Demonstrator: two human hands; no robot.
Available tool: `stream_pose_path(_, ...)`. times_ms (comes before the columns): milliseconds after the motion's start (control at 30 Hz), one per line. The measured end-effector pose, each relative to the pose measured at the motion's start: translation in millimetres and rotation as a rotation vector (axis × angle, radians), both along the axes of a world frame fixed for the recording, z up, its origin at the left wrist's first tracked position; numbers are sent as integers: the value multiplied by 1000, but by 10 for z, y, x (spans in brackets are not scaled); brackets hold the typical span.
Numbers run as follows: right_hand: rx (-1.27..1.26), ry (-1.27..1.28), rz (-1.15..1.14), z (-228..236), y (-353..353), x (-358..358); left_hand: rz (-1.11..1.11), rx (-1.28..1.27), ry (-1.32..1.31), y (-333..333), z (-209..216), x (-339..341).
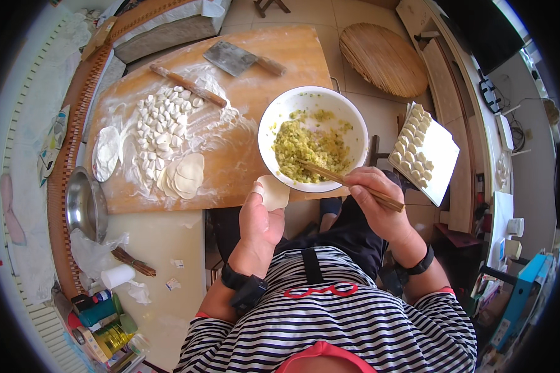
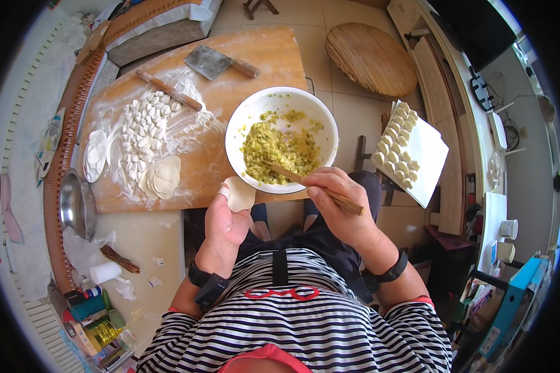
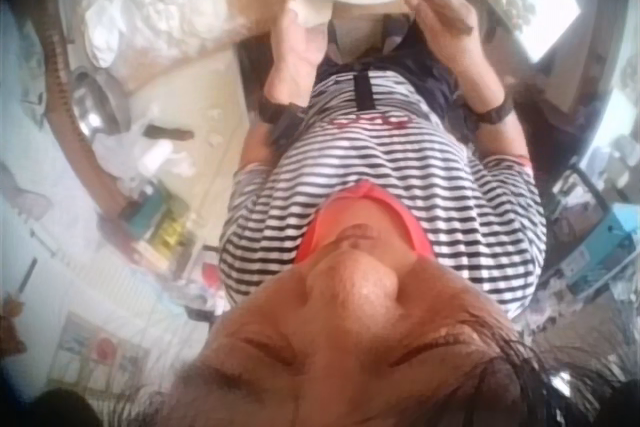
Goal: The person prepares dumplings by filling circles of dough with a mixture from a bowl using chopsticks, pinching the edges by hand to seal them, and placing the finished dumplings onto a white tray.
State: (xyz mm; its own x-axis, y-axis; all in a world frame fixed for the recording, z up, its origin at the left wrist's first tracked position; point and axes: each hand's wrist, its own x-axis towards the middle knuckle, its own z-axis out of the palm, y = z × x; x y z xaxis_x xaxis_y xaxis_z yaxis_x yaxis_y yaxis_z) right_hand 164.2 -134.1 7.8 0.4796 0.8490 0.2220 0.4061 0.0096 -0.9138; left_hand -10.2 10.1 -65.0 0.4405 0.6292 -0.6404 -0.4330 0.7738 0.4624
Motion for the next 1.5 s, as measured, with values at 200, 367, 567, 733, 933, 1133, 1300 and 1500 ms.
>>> stream_pose_path(200,7,117,0,-246,-82,-152,7,51,-145,15,107,186)
stream_pose_path(367,122,-58,68,-192,-176,-301,39,26,-136,-22,185,164)
stream_pose_path(567,258,-464,373,-368,-177,-411,36,-1,-196,-24,164,121)
stream_pose_path(733,246,-495,422,-246,-206,-323,23,6,-222,-22,73,86)
stream_pose_path(933,123,-212,113,-68,-237,-203,28,-6,-228,-77,166,127)
stream_pose_path(1133,85,-219,93,-133,-239,-295,7,29,-203,-165,268,176)
stream_pose_path(1300,224,-337,252,-176,-238,-375,37,-2,-199,-189,237,146)
stream_pose_path(1500,247,-318,260,-153,-245,-283,51,-5,-199,-169,225,159)
